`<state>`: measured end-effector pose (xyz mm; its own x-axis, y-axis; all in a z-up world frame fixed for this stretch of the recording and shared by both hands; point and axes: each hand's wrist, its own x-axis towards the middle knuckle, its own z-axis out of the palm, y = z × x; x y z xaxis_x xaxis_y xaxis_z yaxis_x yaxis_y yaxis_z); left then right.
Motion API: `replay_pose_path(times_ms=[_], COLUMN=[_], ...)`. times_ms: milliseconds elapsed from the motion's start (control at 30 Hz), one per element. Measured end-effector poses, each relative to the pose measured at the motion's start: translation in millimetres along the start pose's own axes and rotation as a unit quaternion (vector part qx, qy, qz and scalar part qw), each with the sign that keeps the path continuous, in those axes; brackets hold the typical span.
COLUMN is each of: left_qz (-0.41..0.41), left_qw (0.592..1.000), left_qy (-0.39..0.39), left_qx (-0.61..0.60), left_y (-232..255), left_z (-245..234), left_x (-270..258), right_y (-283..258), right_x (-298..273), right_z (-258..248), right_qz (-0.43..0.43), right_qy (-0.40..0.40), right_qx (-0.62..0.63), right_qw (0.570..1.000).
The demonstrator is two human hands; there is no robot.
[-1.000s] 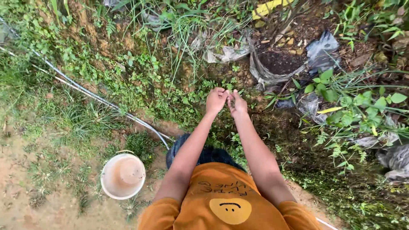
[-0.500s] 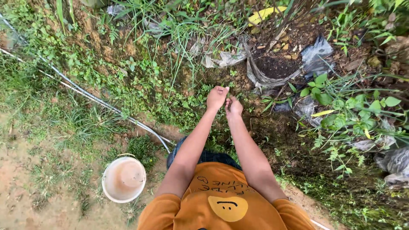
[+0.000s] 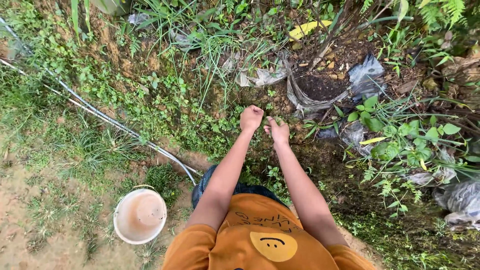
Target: Picking herbs from a garden and placing them in a small bucket.
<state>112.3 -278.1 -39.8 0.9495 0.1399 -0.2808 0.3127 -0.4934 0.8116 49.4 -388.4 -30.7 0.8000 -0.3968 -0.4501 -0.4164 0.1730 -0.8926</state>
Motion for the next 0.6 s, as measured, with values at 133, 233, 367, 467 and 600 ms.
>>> replay_pose_path(times_ms=[133, 233, 367, 467, 600], left_qz=[-0.007, -0.021, -0.012, 0.024, 0.023], left_qw=[1.000, 0.999, 0.999, 0.998, 0.998], left_qy=[0.012, 0.007, -0.032, 0.003, -0.024], left_qx=[0.018, 0.038, 0.032, 0.057, 0.055], left_y=[8.5, 20.1, 23.3, 10.6, 6.8], left_z=[-18.3, -30.6, -37.8, -35.1, -42.9], left_x=[-9.7, -22.2, -30.8, -31.2, -25.8], right_y=[19.5, 12.7, -1.2, 12.3, 30.8], right_x=[37.1, 38.0, 30.4, 48.8, 76.7], right_z=[15.1, 30.4, 43.6, 51.5, 60.4], right_qz=[0.019, 0.073, 0.109, 0.125, 0.149], right_qy=[0.003, -0.007, -0.010, -0.001, 0.034], right_qx=[0.062, 0.181, 0.215, 0.279, 0.323], right_qw=[0.998, 0.981, 0.970, 0.952, 0.934])
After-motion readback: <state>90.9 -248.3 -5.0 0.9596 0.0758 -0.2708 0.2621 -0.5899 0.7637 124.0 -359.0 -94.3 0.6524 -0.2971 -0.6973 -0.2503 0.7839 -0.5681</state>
